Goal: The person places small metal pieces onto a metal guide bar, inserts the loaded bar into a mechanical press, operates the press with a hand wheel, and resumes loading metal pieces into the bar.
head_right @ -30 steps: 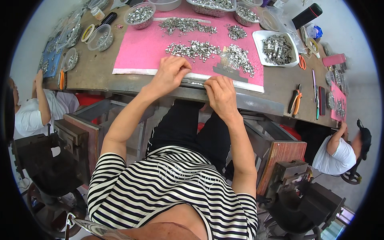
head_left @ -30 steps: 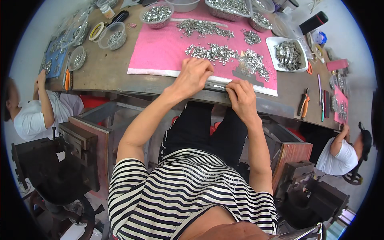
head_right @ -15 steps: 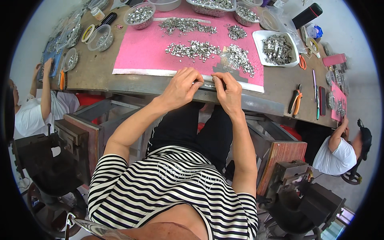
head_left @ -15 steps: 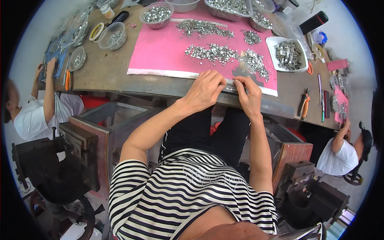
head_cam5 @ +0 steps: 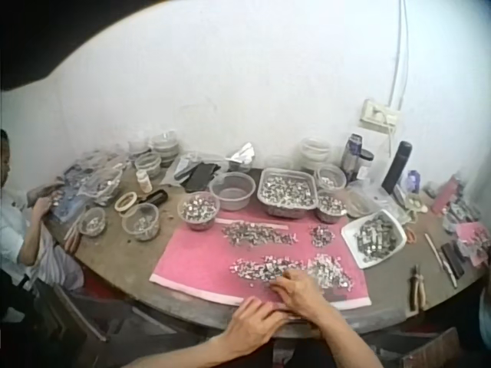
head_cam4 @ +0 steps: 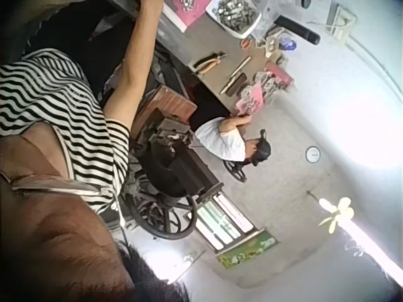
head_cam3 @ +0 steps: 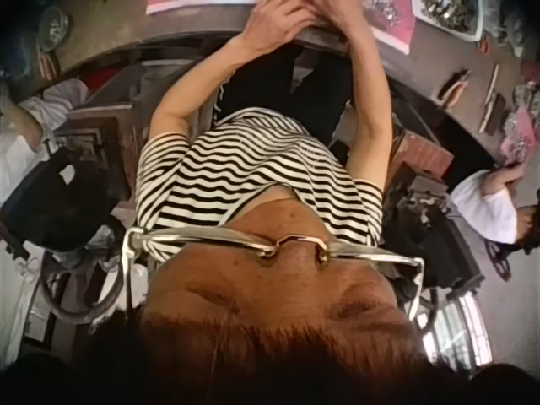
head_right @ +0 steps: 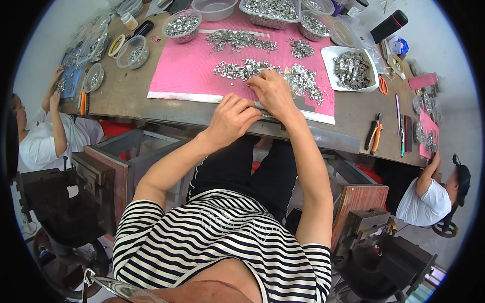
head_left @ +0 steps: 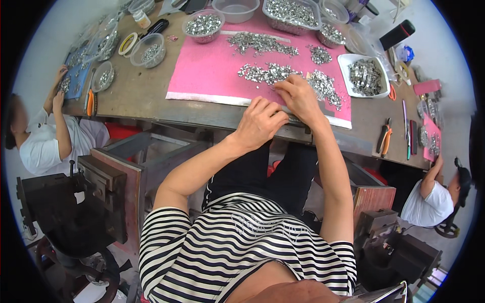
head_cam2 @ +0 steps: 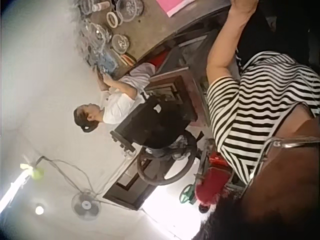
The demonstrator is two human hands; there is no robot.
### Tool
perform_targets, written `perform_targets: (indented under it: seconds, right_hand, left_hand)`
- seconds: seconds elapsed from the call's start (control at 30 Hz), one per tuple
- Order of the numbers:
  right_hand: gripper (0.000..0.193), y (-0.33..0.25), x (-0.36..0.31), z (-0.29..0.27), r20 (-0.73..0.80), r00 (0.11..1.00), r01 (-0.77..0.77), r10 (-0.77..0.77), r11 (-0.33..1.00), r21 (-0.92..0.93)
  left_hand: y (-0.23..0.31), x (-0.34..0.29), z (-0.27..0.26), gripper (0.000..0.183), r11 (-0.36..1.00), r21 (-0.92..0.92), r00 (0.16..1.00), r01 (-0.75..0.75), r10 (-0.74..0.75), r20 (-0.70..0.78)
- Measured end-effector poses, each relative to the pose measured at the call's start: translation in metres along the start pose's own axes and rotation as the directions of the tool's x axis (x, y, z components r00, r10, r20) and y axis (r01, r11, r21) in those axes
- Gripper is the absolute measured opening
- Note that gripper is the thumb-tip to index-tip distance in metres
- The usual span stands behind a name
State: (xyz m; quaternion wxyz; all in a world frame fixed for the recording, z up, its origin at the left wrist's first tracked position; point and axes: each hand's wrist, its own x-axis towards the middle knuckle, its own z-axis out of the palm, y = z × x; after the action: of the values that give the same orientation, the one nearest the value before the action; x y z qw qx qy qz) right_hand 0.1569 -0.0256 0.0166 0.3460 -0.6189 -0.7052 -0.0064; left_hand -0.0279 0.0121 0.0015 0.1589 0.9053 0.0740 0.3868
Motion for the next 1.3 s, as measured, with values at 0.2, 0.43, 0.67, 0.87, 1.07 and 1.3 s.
perform_targets:
  seconds: [0.2, 0.43, 0.67, 0.87, 1.07, 1.3]
  right_hand:
    - [0.007, 0.004, 0.010, 0.012, 0.047, 0.999, 0.001, -0.001, 1.000, 0.005]
    - [0.008, -0.022, -0.027, -0.029, 0.037, 0.986, -0.165, 0.161, 0.968, 0.188]
    - [0.010, -0.042, -0.066, -0.036, 0.030, 0.983, -0.181, 0.179, 0.976, 0.122]
    - [0.012, -0.049, -0.066, -0.033, -0.012, 0.992, -0.122, 0.122, 0.992, -0.043]
    - [0.025, -0.051, -0.071, -0.045, 0.043, 0.998, -0.032, 0.042, 0.980, -0.197]
    - [0.049, -0.038, -0.092, -0.072, 0.187, 0.872, -0.484, 0.453, 0.855, 0.185]
  left_hand:
    - [0.000, -0.013, 0.007, 0.027, 0.988, -0.117, 0.993, 0.104, -0.110, -0.042]
    - [-0.006, -0.023, 0.013, 0.034, 0.976, -0.170, 0.986, 0.135, -0.149, -0.076]
    - [-0.005, -0.022, 0.014, 0.037, 0.977, -0.175, 0.986, 0.120, -0.138, -0.097]
    - [-0.004, -0.023, 0.014, 0.038, 0.973, -0.193, 0.985, 0.130, -0.149, -0.084]
    - [-0.004, -0.020, 0.003, 0.046, 0.975, -0.175, 0.987, 0.139, -0.151, -0.057]
    - [-0.028, -0.035, -0.033, 0.045, 0.963, 0.007, 0.962, 0.269, -0.269, 0.048]
